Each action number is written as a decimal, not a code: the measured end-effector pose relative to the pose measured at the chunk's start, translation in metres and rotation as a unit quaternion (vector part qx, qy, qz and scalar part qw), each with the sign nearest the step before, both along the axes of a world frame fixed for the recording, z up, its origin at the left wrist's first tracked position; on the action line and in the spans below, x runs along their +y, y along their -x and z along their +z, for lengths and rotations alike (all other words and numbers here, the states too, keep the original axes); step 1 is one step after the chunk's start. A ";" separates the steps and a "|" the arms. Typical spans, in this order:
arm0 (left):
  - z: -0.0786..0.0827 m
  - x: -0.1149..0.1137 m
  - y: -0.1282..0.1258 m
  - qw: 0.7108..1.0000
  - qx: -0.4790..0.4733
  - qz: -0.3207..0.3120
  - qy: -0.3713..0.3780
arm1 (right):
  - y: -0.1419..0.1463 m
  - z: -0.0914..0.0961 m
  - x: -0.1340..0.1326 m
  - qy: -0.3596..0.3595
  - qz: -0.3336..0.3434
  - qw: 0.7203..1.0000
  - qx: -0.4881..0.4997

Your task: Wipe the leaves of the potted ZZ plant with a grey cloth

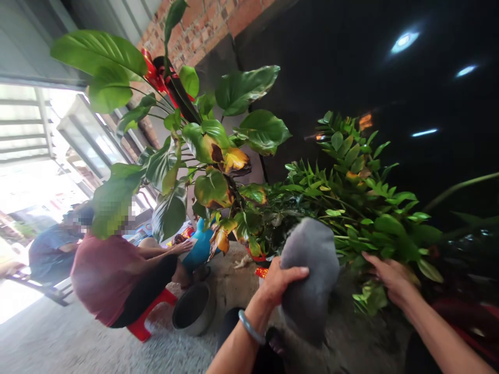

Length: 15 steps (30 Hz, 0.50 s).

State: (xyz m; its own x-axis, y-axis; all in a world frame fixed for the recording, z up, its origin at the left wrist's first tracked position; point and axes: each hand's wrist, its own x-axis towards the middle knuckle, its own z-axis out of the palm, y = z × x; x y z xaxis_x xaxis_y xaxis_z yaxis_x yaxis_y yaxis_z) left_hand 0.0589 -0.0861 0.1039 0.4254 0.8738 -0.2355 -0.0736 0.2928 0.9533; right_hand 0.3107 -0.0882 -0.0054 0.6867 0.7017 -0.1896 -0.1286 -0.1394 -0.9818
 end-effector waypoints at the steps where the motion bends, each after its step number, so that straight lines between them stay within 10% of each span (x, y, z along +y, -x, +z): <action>1: 0.002 0.003 -0.008 1.000 -0.016 0.025 -0.005 | 0.001 0.002 0.000 0.006 -0.003 1.000 0.004; 4: -0.014 -0.005 -0.023 1.000 -0.001 0.023 -0.011 | 0.001 0.006 -0.002 0.035 -0.016 0.999 -0.005; 8: -0.039 -0.031 -0.013 0.973 0.163 -0.163 -0.029 | -0.002 0.014 -0.010 0.089 -0.044 0.995 -0.025; 11: -0.023 -0.030 -0.006 0.968 0.163 -0.188 -0.036 | 0.001 0.023 -0.017 0.085 -0.044 0.995 -0.020; 15: 0.018 -0.002 -0.039 0.998 -0.024 -0.032 -0.049 | 0.009 0.035 -0.019 0.058 -0.025 0.998 0.001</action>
